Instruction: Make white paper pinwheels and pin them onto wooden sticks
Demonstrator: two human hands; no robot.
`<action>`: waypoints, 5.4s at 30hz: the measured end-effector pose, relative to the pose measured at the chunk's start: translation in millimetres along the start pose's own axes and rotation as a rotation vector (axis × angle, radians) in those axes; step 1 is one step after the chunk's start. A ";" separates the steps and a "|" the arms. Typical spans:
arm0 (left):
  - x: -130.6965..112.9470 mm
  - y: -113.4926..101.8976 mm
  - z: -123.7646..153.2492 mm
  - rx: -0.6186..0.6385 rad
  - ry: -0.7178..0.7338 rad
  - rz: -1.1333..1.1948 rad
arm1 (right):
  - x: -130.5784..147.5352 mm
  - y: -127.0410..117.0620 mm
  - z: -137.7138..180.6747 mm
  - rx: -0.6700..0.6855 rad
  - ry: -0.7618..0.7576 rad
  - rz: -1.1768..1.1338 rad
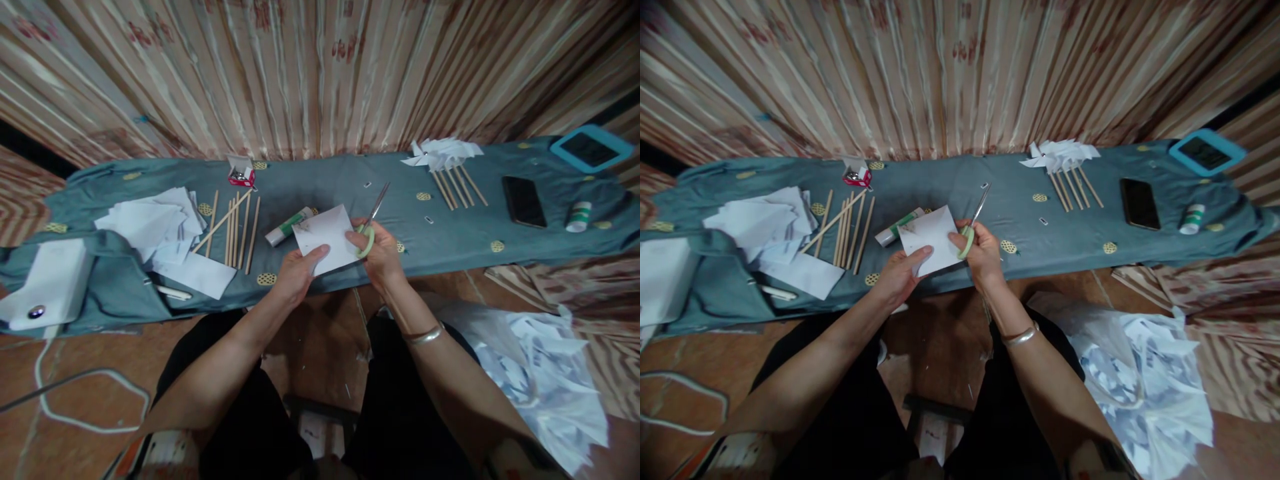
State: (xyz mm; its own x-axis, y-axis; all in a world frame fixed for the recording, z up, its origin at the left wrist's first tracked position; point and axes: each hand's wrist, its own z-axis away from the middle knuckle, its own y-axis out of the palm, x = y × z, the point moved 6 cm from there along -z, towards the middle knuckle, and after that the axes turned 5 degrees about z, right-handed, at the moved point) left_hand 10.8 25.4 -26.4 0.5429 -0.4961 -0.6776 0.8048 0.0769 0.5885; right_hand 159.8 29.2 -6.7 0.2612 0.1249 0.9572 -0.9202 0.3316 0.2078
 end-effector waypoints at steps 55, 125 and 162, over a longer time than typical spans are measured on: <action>-42.0 -15.4 -5.1 0.015 0.246 -0.177 | -6.0 1.0 72.9 0.771 0.336 0.296; -34.2 -20.4 -6.9 0.027 0.231 -0.215 | -13.7 4.2 68.6 0.673 0.334 0.271; -16.2 -4.5 -0.2 0.205 0.009 -0.201 | 20.1 -54.5 17.2 0.248 0.086 0.273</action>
State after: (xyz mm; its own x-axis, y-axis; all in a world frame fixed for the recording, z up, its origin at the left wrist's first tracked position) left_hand -1.5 33.3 -18.2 0.3806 -0.4761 -0.7928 0.8316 -0.1987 0.5186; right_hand 210.2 -2.4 4.7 0.0103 0.2588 0.9659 -0.9992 0.0405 -0.0003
